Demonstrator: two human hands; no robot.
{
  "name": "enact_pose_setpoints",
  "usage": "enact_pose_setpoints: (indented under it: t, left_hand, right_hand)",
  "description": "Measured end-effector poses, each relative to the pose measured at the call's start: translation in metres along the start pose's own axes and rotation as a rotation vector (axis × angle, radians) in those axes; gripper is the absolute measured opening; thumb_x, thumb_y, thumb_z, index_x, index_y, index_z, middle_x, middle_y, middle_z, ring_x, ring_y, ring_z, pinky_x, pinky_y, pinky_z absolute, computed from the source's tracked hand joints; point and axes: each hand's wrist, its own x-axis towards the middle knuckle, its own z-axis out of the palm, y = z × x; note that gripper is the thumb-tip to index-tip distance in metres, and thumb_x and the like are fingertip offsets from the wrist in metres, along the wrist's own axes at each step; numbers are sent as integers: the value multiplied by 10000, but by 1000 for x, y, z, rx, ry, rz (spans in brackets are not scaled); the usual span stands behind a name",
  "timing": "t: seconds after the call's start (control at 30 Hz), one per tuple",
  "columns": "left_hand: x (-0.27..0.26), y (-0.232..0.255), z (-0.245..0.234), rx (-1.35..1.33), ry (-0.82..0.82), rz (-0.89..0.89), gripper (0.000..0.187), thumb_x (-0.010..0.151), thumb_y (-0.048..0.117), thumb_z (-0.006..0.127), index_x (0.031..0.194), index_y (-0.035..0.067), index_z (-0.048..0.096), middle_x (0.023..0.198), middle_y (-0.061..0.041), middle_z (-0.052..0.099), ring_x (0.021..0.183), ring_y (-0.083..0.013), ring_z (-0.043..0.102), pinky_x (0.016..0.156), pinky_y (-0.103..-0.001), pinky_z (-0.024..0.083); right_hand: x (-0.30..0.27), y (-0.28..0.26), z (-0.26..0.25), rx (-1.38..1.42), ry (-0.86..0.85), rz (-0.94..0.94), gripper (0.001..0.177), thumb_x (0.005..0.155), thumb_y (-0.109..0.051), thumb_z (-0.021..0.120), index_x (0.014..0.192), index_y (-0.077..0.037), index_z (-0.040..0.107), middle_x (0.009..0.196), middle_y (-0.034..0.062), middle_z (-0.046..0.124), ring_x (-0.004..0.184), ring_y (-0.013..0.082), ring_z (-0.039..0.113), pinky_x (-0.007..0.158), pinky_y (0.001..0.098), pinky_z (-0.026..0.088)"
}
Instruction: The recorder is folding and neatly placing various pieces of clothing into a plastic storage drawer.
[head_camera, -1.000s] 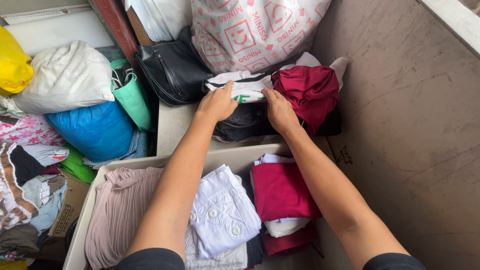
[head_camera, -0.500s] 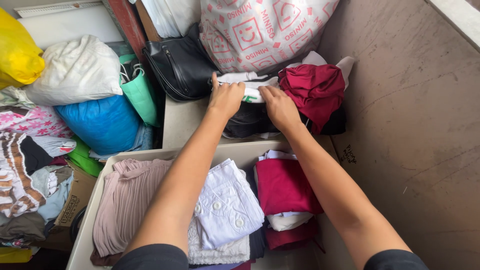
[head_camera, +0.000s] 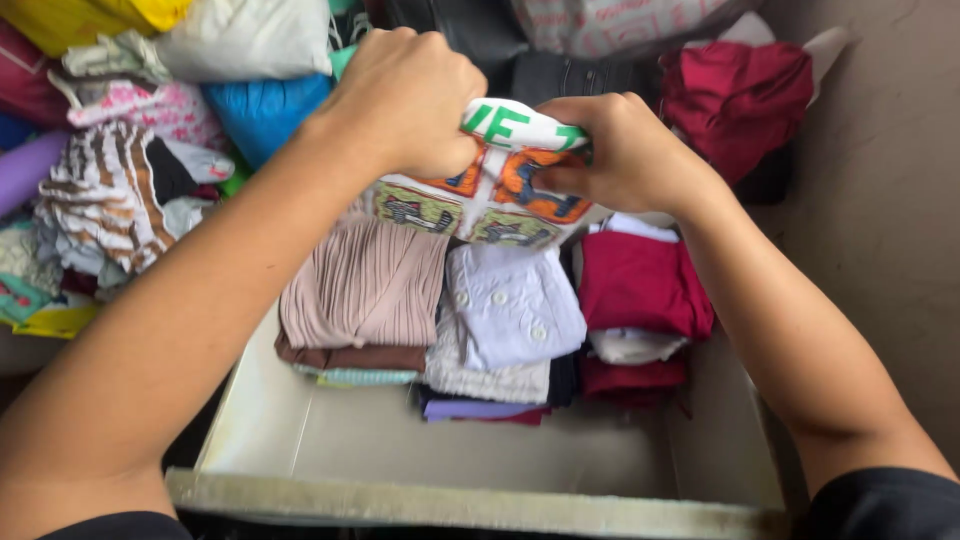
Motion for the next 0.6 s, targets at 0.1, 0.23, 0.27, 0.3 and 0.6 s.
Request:
enact_pose_setpoints:
  t: [0.1, 0.23, 0.27, 0.3, 0.6]
  left_hand:
    - [-42, -3, 0, 59, -23, -9, 232, 592, 286, 755, 751, 117, 759, 657, -203, 677, 620, -404, 683, 594, -488, 550]
    - [-89, -15, 4, 29, -79, -41, 262, 622, 268, 788, 805, 90, 731, 676, -186, 692, 658, -392, 698, 648, -484, 555]
    - [-101, -16, 7, -9, -107, -56, 306, 636, 279, 814, 844, 76, 719, 696, -182, 702, 682, -391, 704, 665, -488, 555]
    - [-114, -14, 9, -13, -121, -77, 306, 636, 279, 814, 844, 76, 719, 696, -182, 702, 682, -391, 704, 665, -488, 555]
    - [-163, -12, -13, -9, -178, -285, 364, 753, 178, 818, 1069, 98, 655, 868, -143, 742, 824, -389, 718, 660, -512, 549]
  right_hand:
    - [0, -6, 27, -3, -73, 36, 446, 756, -71, 832, 1185, -27, 718, 998, 161, 771, 886, 239, 779, 783, 351, 598]
    - [7, -17, 67, 39, -57, -180, 377, 789, -24, 791, 1160, -7, 727, 957, 188, 762, 841, 273, 777, 757, 363, 603]
    - [6, -20, 79, 48, -78, -117, 373, 785, -24, 779, 1155, -11, 728, 913, 187, 758, 785, 268, 780, 714, 362, 606]
    - [7, -23, 87, 65, -96, -121, 373, 785, -24, 779, 1155, -11, 728, 913, 187, 758, 785, 268, 780, 714, 362, 606]
    - [28, -60, 89, -78, -58, -153, 392, 759, -21, 804, 1146, -34, 741, 791, 165, 739, 662, 277, 754, 666, 369, 604]
